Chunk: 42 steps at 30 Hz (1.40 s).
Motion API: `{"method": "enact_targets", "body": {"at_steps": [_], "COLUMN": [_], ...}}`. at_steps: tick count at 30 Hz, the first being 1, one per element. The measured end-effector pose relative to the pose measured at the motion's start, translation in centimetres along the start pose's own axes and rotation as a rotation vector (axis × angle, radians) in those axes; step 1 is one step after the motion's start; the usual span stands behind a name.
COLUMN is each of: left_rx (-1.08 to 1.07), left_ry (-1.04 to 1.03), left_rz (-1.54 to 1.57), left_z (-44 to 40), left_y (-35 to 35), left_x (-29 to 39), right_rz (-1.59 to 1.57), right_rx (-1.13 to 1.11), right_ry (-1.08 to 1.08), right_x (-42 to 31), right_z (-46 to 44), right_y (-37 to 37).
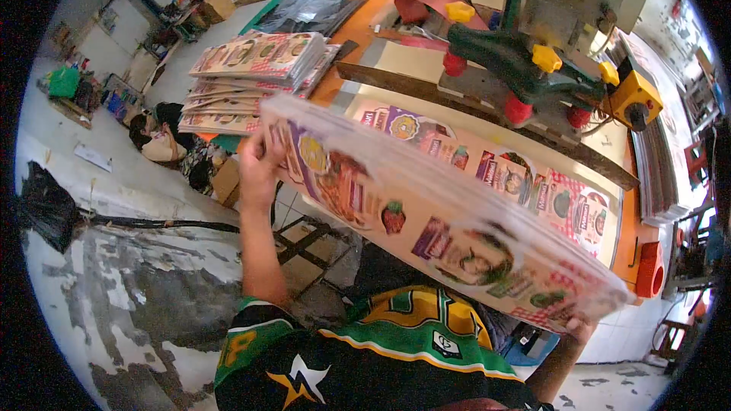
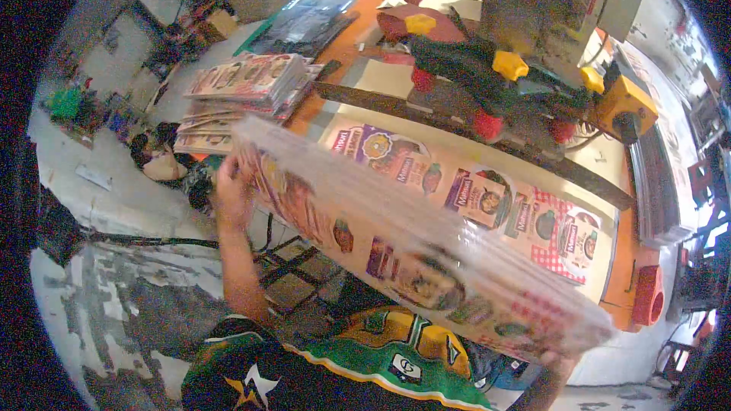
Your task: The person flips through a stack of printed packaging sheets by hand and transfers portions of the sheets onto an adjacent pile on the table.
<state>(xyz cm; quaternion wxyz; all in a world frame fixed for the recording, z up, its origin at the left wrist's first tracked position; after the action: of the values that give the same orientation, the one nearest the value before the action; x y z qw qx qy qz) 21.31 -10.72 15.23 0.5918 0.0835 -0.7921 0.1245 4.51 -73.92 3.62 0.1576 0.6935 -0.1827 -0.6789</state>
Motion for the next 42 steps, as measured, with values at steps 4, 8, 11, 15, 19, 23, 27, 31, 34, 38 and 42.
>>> {"method": "enact_targets", "body": {"at_steps": [4,8,11,15,19,23,27,31,34,38,42], "left_rx": [-0.016,-0.135,-0.318,-0.431,-0.215,0.212,0.507,0.521,0.485,0.456,0.542], "left_ry": [0.196,0.098,0.183,0.044,-0.124,-0.229,-0.027,-0.005,-0.077,-0.174,-0.213], "left_rz": [-0.31,-0.036,0.511,1.294,0.879,0.67,0.61,0.518,0.479,0.444,0.402], "left_z": [-2.5,-4.7,-3.3,2.5,8.9,8.4,7.5,4.8,0.9,-8.1,-17.0], "left_y": [0.8,4.1,4.3,-1.7,-11.3,-13.0,-10.5,-5.9,-2.8,3.6,9.4], "left_x": [5.3,9.0,10.5,4.8,3.2,3.4,2.1,2.2,3.8,4.7,4.3], "right_rz": [-0.689,-0.991,-1.147,-1.373,-1.206,-0.907,-1.034,-0.612,-0.367,-0.149,-0.082], "right_rx": [0.142,0.123,0.156,0.016,0.039,-0.048,-0.102,-0.399,-0.419,-0.268,-0.19], "right_ry": [-0.385,-0.433,-0.455,-0.213,-0.207,-0.291,-0.095,0.197,0.264,0.149,0.192], "right_x": [-3.1,0.5,-4.9,-10.3,-13.0,-15.1,-16.3,-15.9,-15.4,-11.5,-10.7], "right_z": [-1.1,-1.3,-2.1,-5.1,-7.3,-6.6,-6.5,-7.3,-7.0,-6.4,-6.4], "right_y": [-6.1,-11.4,-13.9,-15.4,-17.3,-18.7,-20.8,-18.6,-16.6,-13.5,-13.2]}}
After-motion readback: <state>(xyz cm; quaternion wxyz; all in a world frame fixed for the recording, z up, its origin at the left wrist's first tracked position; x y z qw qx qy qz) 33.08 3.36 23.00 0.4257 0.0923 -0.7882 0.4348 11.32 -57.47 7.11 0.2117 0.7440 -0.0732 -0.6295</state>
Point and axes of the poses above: each hand's wrist, its own z-axis away from the middle knuckle, its own y-axis out of the back of the hand, x = y × z, the point moved 5 cm from there along -z, towards the middle knuckle, and after that the axes turned 7 degrees about z, right-handed, at the moved point
